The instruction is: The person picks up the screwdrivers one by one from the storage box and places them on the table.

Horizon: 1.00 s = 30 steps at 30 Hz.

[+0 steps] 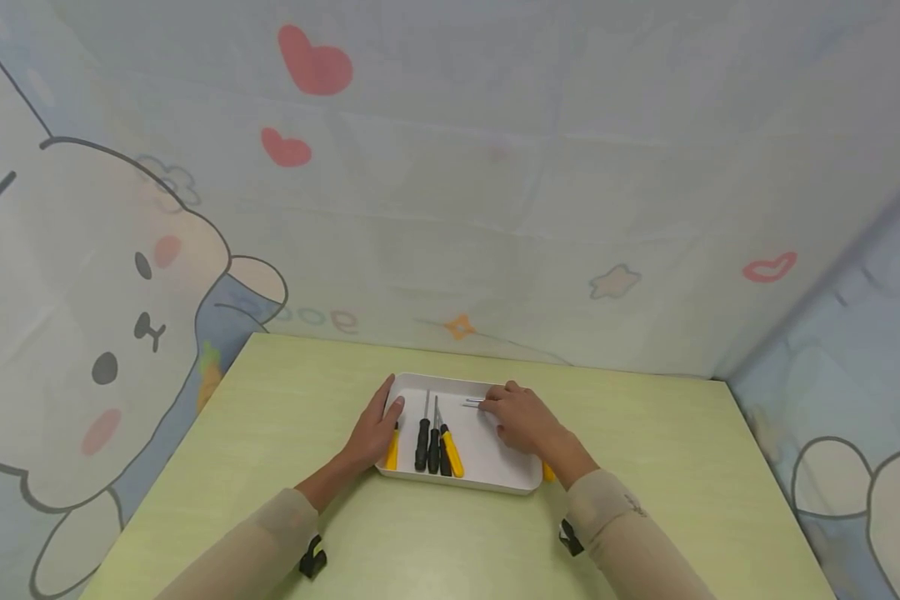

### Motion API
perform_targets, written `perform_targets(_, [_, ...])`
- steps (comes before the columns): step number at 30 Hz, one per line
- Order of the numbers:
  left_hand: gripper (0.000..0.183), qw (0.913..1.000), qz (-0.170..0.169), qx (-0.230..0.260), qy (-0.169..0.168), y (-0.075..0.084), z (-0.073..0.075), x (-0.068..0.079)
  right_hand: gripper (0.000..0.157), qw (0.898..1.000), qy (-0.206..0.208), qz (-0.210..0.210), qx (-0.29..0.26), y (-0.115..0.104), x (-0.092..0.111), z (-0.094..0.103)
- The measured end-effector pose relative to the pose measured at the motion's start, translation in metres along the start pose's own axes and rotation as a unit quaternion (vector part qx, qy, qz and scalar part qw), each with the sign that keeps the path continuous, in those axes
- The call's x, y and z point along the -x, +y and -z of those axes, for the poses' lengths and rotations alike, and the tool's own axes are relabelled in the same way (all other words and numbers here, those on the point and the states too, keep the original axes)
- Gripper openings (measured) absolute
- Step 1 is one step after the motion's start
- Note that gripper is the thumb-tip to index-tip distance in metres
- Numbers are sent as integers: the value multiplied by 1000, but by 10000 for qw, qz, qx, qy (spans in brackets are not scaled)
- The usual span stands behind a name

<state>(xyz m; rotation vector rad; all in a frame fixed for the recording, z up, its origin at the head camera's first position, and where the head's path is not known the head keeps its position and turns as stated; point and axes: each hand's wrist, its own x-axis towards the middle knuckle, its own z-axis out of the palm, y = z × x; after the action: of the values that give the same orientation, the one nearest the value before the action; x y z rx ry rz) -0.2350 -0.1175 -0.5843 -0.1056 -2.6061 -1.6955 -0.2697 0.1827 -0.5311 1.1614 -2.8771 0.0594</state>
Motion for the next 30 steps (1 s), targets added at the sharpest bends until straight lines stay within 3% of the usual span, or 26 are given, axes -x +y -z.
perform_targets(18, [63,10000,7,4,-2,1,1,1,32,9991,252,258,233,-5,-4,-2])
perform_targets(30, [63,10000,30,-40,-20,0,1,1,24,9994,68,166,307,-7,-8,1])
